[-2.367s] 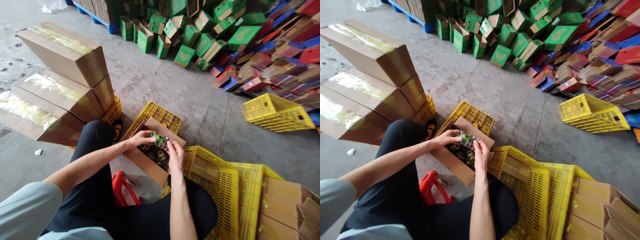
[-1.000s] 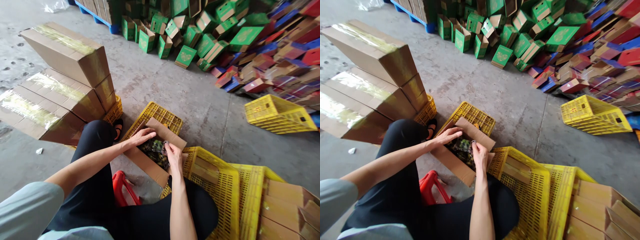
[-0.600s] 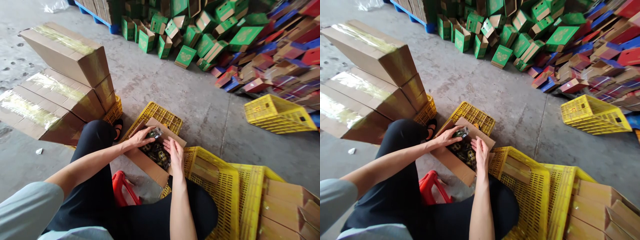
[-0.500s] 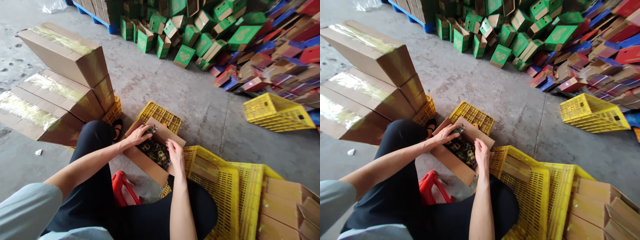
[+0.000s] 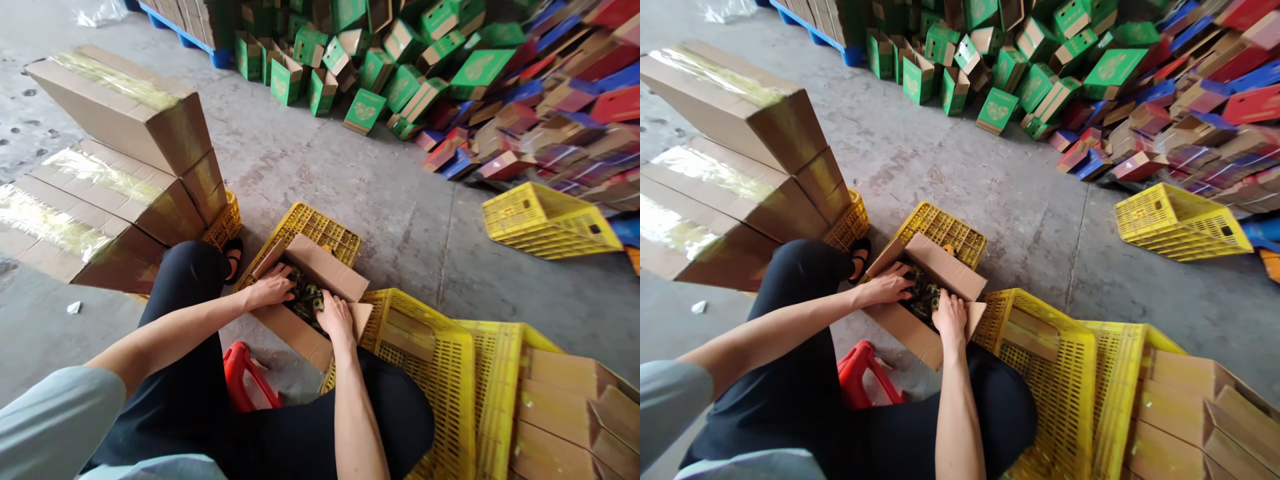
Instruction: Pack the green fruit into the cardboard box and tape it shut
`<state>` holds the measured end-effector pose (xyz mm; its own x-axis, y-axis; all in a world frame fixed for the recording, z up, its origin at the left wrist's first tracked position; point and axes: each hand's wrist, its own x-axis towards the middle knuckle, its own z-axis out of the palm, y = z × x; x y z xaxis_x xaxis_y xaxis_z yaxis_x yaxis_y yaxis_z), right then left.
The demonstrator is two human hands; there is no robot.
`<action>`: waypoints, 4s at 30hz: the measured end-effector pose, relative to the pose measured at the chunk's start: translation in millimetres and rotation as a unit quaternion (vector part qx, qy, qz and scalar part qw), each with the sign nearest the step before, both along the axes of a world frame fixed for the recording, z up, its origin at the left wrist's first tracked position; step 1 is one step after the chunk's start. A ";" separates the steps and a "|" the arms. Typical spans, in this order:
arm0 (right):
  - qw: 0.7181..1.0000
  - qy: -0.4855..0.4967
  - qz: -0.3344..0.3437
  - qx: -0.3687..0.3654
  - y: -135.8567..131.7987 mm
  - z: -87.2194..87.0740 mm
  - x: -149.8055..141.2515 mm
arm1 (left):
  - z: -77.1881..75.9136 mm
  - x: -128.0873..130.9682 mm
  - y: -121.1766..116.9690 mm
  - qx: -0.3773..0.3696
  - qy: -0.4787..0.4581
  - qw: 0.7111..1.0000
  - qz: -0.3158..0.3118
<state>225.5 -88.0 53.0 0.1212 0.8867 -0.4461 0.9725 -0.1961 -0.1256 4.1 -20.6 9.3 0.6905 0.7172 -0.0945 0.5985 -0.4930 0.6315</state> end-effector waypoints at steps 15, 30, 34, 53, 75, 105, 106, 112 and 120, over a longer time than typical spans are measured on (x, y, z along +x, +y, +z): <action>0.839 0.486 -0.173 0.172 11.4 16.3 -6.2 | 32.7 14.5 10.3 -0.429 -0.391 0.814 0.022; 0.748 0.561 -0.278 0.219 12.2 12.3 -0.2 | 47.6 14.0 4.8 -0.531 -0.400 0.745 0.061; 0.742 0.569 -0.296 0.197 12.0 14.3 2.8 | 49.1 14.7 8.5 -0.521 -0.393 0.757 0.041; 0.696 0.613 -0.315 0.203 13.0 15.9 13.7 | 37.0 9.4 18.6 -0.457 -0.409 0.768 0.185; 0.732 0.551 -0.334 0.221 12.5 12.0 18.8 | 31.7 8.0 22.6 -0.342 -0.469 0.783 0.223; 0.647 0.658 -0.300 0.243 13.3 32.0 -1.7 | 34.2 8.8 17.7 -0.436 -0.470 0.739 0.208; 0.655 0.646 -0.308 0.241 12.9 29.8 -2.1 | 35.0 8.6 17.9 -0.427 -0.470 0.744 0.207; 0.695 0.600 -0.336 0.209 11.8 18.1 2.0 | 39.6 8.9 15.8 -0.418 -0.451 0.766 0.188; 0.704 0.599 -0.317 0.212 12.3 17.9 -4.1 | 40.1 10.7 18.1 -0.403 -0.401 0.815 0.112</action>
<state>221.4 -75.7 70.9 0.3144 0.9079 -0.2774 -0.1477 -0.2418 -0.9590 14.8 -2.6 49.4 0.6231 0.7612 -0.1799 -0.1475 0.3402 0.9287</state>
